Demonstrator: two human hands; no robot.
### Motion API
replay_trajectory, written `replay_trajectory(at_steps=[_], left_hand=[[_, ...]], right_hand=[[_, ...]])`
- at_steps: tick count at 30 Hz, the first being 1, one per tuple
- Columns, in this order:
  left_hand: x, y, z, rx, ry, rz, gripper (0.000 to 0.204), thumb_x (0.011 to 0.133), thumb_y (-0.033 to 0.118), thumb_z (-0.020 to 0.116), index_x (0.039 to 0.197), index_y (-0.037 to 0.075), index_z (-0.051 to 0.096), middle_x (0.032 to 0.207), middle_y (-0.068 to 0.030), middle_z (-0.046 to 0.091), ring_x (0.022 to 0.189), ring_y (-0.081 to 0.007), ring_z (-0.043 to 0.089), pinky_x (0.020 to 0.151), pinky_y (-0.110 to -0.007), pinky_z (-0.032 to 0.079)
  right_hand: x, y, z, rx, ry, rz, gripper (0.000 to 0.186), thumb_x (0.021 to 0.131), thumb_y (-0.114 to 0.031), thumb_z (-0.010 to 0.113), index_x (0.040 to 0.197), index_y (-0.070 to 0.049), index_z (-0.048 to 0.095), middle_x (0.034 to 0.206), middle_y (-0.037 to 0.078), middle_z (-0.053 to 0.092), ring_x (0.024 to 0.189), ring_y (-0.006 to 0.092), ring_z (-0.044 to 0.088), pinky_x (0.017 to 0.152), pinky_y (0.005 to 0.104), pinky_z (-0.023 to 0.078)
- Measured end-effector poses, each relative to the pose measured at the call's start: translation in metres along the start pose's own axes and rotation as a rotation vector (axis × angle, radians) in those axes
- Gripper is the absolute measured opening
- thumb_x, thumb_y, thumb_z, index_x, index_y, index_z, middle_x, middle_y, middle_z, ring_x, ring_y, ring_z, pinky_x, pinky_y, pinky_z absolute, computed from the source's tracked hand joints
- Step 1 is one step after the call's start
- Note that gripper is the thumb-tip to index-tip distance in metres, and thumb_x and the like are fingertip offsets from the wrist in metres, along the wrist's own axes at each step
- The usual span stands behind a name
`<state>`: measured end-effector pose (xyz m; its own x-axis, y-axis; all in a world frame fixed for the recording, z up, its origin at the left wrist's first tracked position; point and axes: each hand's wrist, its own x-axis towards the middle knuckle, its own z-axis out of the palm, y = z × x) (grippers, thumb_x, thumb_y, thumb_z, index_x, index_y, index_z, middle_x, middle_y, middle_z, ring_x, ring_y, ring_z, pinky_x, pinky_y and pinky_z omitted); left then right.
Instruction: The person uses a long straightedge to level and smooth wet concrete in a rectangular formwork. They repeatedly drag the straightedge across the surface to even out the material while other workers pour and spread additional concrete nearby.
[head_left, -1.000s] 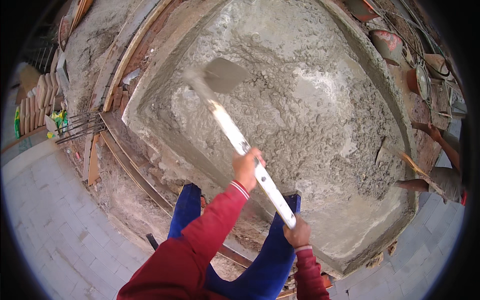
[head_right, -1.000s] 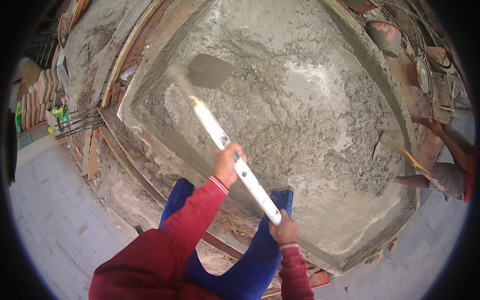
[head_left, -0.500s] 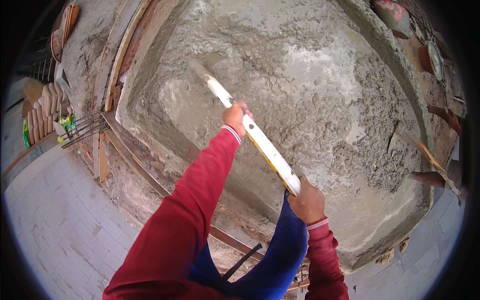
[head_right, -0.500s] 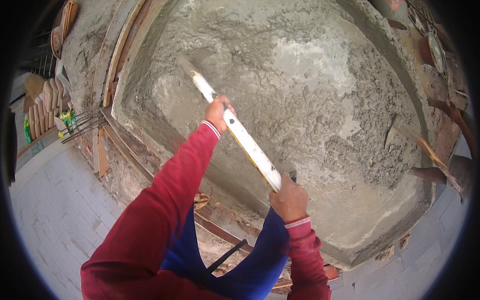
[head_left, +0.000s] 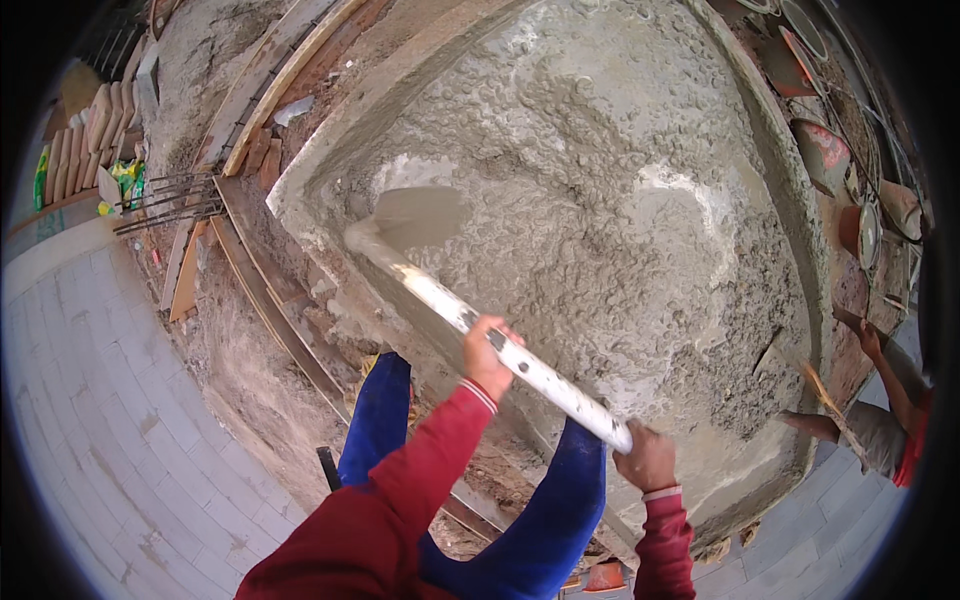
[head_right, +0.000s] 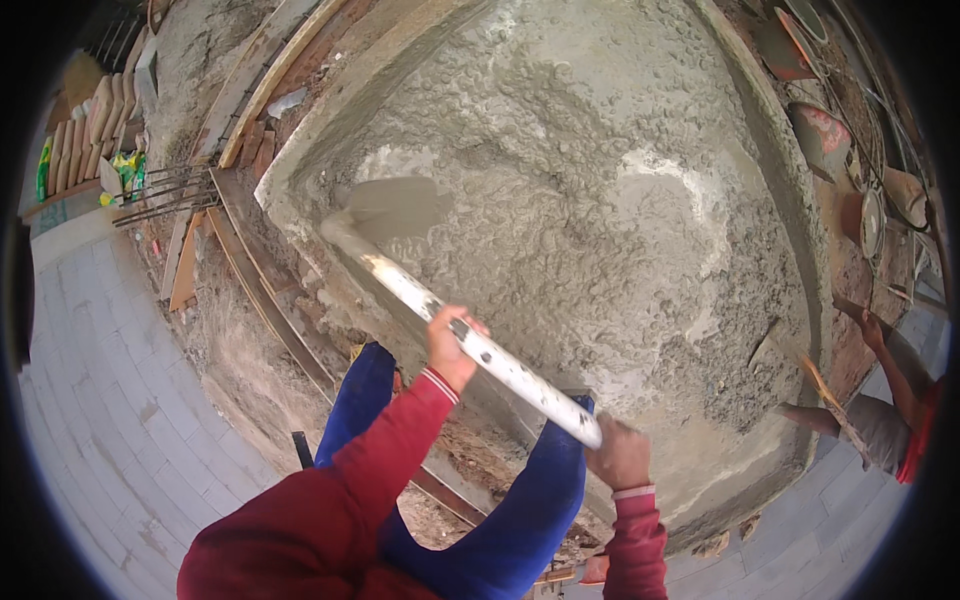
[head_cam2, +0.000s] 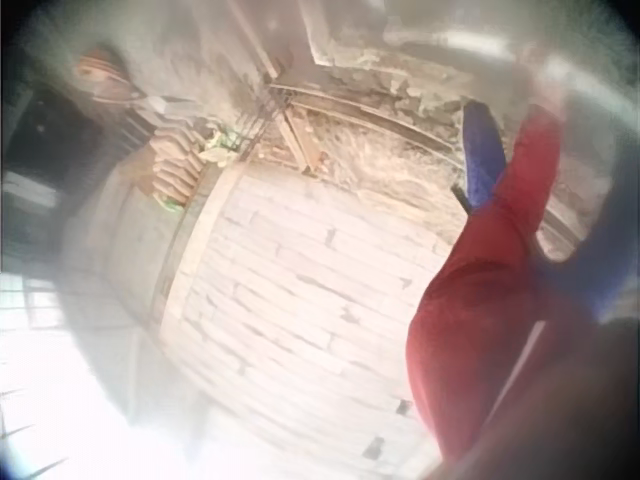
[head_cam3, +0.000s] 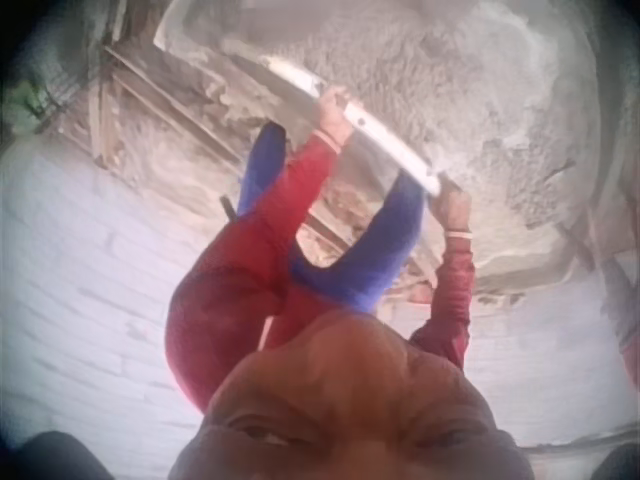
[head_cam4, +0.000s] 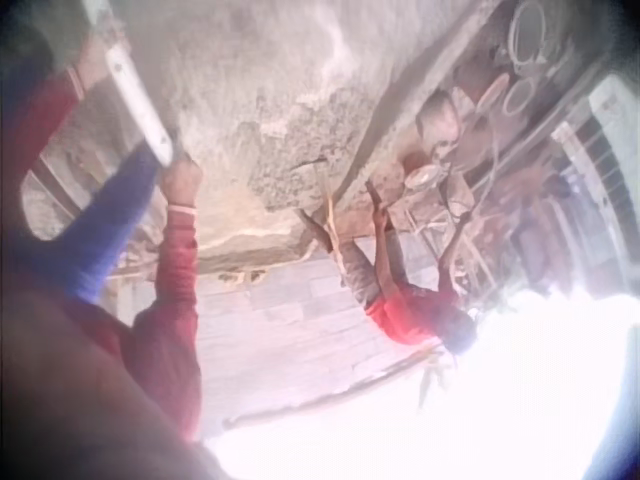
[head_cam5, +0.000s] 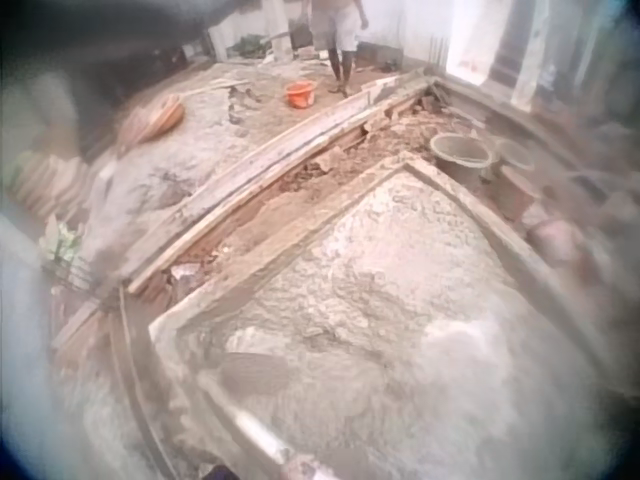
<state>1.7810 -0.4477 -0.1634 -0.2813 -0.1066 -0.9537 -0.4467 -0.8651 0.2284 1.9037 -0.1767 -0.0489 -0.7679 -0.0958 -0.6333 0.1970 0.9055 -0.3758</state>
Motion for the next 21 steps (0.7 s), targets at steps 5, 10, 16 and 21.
replay_trajectory(at_steps=[5,10,16,21], left_hand=[[0.139,0.120,0.090,-0.255,-0.077,0.235,0.017,0.079,0.009,0.059,0.085,0.010,0.044,0.074,-0.0019,0.045,0.062,-0.0166,0.049,0.067,-0.036,0.050],[0.178,0.082,0.135,0.014,0.041,0.283,0.017,0.080,0.010,0.057,0.089,0.008,0.042,0.077,-0.0056,0.046,0.064,-0.0199,0.051,0.061,-0.039,0.049],[0.142,-0.030,0.145,0.125,-0.026,0.027,0.015,0.078,0.011,0.056,0.085,0.011,0.043,0.069,-0.0048,0.044,0.058,-0.0207,0.048,0.058,-0.040,0.048],[0.083,-0.173,0.143,0.352,-0.020,-0.151,0.010,0.079,0.008,0.059,0.080,0.009,0.049,0.069,-0.0055,0.047,0.056,-0.0215,0.051,0.055,-0.041,0.047]], right_hand=[[0.262,-0.063,-0.113,-0.395,0.059,-0.335,0.031,0.071,-0.018,0.071,0.102,-0.013,0.068,0.079,0.014,0.069,0.071,0.0338,0.068,0.067,0.0458,0.056],[0.260,-0.006,-0.082,-0.227,0.074,-0.365,0.032,0.072,-0.019,0.071,0.102,-0.008,0.066,0.082,0.018,0.069,0.075,0.0389,0.067,0.069,0.0489,0.055],[0.145,0.072,-0.087,-0.146,0.008,-0.102,0.038,0.070,-0.018,0.072,0.105,-0.003,0.063,0.076,0.022,0.066,0.074,0.0415,0.067,0.067,0.0503,0.055],[-0.003,0.112,-0.083,-0.028,-0.042,0.257,0.030,0.069,-0.015,0.071,0.093,-0.003,0.057,0.073,0.024,0.065,0.072,0.0450,0.065,0.066,0.0513,0.053]])
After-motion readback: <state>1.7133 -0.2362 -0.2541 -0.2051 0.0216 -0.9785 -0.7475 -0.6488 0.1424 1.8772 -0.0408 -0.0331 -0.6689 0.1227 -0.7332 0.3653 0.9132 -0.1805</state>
